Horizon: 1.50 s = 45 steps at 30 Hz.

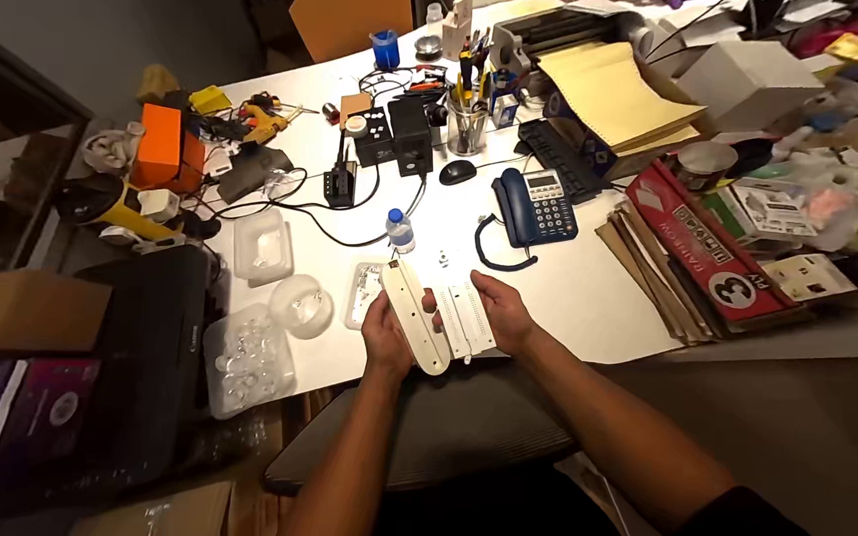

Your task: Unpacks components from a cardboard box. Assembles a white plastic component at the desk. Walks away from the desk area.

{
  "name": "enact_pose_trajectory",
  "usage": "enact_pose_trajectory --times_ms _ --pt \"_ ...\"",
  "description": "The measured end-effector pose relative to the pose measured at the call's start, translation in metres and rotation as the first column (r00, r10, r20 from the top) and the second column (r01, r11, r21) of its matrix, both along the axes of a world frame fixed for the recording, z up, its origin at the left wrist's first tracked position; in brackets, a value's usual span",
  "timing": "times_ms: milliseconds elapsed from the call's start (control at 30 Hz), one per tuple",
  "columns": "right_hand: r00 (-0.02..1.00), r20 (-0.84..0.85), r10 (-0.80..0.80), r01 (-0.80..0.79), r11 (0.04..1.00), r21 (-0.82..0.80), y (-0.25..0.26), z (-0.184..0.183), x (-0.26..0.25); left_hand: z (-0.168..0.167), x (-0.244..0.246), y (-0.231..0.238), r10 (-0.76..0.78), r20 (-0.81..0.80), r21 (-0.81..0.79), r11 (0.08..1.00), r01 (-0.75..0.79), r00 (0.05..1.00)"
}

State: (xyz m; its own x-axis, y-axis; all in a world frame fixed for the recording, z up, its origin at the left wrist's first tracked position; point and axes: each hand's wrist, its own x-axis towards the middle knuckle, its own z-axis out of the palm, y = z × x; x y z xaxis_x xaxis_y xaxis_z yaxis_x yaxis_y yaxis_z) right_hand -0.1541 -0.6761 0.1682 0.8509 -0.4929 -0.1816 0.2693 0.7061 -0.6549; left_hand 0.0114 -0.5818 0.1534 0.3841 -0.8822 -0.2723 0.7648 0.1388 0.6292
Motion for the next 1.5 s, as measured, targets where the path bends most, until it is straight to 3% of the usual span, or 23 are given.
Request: enact_pose_trajectory --times_ms 100,200,300,400,633,933,1067,1167,1333,1500 --pt "0.977 -0.167 -0.133 0.071 0.939 -0.337 0.006 0.002 0.002 -0.004 0.002 -0.001 -0.034 0.02 -0.03 0.999 0.034 0.999" --pt "0.927 -0.235 -0.293 0.059 0.731 -0.68 0.009 -0.002 0.008 -0.002 0.002 -0.001 -0.001 0.041 -0.017 1.0 0.001 0.999" --pt "0.827 -0.339 -0.448 0.001 0.605 -0.796 0.018 -0.007 0.013 -0.002 -0.001 -0.001 0.035 0.067 0.007 0.999 -0.035 0.997" --pt "0.742 -0.433 -0.512 -0.094 0.56 -0.823 0.025 -0.004 0.018 -0.008 -0.004 0.0 0.025 0.195 -0.004 1.0 -0.025 0.98" --pt "0.696 -0.499 -0.515 -0.15 0.576 -0.804 0.03 -0.004 0.023 -0.012 -0.012 0.004 0.006 0.352 -0.088 0.996 0.027 0.936" --pt "0.753 -0.346 -0.56 -0.047 0.479 -0.877 0.03 -0.015 0.02 -0.011 -0.012 0.011 0.011 0.615 -0.118 0.99 0.078 0.789" --pt "0.794 -0.256 -0.552 0.064 0.494 -0.867 0.034 -0.018 0.023 -0.015 -0.016 0.013 0.027 0.701 -0.129 0.988 0.09 0.712" --pt "0.79 -0.277 -0.547 0.049 0.507 -0.861 0.033 -0.015 0.024 -0.014 -0.014 0.011 0.024 0.723 -0.131 0.986 0.103 0.69" --pt "0.74 -0.406 -0.537 -0.114 0.494 -0.862 0.03 -0.014 0.021 -0.01 -0.014 0.007 -0.065 0.713 -0.05 0.989 0.143 0.699" --pt "0.799 -0.437 -0.413 -0.201 0.501 -0.842 0.02 -0.015 0.017 -0.004 -0.012 0.0 -0.072 0.586 0.095 0.995 0.02 0.807"
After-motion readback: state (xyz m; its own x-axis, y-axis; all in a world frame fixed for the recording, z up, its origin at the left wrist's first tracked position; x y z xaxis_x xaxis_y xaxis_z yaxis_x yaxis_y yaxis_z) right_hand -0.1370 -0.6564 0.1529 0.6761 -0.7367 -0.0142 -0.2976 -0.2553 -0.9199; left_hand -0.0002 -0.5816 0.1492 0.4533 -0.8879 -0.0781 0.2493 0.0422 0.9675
